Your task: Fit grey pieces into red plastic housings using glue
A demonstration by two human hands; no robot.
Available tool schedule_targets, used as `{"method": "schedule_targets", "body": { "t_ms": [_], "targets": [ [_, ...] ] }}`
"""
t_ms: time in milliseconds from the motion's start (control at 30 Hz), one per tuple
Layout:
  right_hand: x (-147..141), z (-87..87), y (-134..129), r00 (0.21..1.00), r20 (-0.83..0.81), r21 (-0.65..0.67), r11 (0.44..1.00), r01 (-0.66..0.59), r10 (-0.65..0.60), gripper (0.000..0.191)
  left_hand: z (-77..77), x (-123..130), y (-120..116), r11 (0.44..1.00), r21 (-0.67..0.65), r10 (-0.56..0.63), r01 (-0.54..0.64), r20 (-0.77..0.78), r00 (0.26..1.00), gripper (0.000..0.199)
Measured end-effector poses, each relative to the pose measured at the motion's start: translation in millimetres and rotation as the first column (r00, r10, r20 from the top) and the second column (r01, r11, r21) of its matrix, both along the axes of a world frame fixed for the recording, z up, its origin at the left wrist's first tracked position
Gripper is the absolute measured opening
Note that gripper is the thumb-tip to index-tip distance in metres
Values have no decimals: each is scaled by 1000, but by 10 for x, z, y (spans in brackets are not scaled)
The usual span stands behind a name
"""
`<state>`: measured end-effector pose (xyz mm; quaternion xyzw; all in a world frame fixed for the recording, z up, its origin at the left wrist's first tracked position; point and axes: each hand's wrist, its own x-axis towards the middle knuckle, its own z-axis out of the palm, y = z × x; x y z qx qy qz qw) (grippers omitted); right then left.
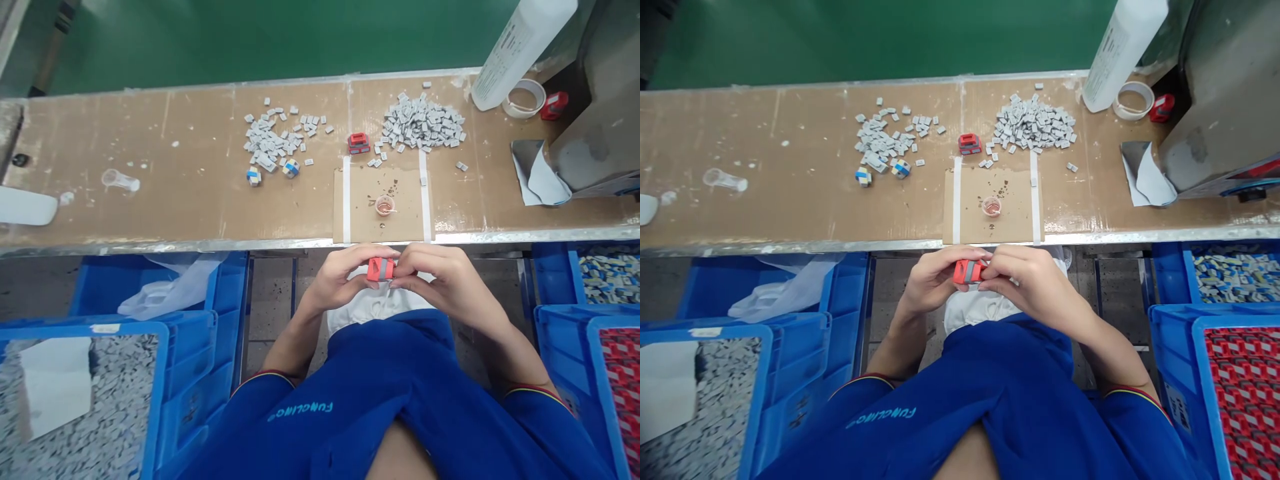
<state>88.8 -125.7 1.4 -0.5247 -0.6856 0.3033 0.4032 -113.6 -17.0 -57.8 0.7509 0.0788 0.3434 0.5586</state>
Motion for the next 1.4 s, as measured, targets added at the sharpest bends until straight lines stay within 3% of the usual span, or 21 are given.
{"method": "schedule_targets", "body": {
  "t_ms": [100, 300, 433, 533, 633, 733, 867, 1000, 1133, 1400],
  "targets": [
    [-74, -2, -50, 999, 25, 27, 999, 29, -30, 15, 28, 11, 10, 999, 41, -14, 14, 2, 1000, 43],
    [-237, -102, -111, 977, 24, 34, 977, 212, -213, 22, 51, 8, 17, 991, 124, 45, -40, -36, 998, 41],
    [-286, -178, -81, 970, 16, 53, 969, 242, -243, 18, 25, -62, 12, 988, 133, 90, -81, -66, 994, 44],
    [-301, -198, -39, 969, 9, 100, 965, 243, -245, 8, 10, -87, -43, 991, -49, 120, -124, -68, 990, 45],
    [-340, -226, -16, 962, -6, 173, 947, 270, -273, 11, -13, -65, -125, 941, -304, 155, -147, 0, 988, 40],
    [-399, -266, -23, 943, -25, 225, 917, 329, -332, 14, -50, -31, -178, 906, -389, 209, -170, 59, 976, 41],
    [-428, -271, -34, 926, -65, 270, 887, 375, -372, 14, -92, -12, -181, 922, -328, 239, -205, 66, 969, 48],
    [-368, -208, -21, 947, -68, 230, 919, 320, -313, 12, -75, -8, -147, 959, -173, 236, -223, 63, 970, 50],
    [-307, -127, -27, 959, -79, 214, 935, 282, -271, 12, 17, 21, -113, 974, -74, 219, -215, 57, 974, 47],
    [-200, 106, -30, 940, -84, 223, 913, 342, -332, 13, 261, 199, -9, 988, 14, 154, -155, 48, 987, 42]
  ]
}}
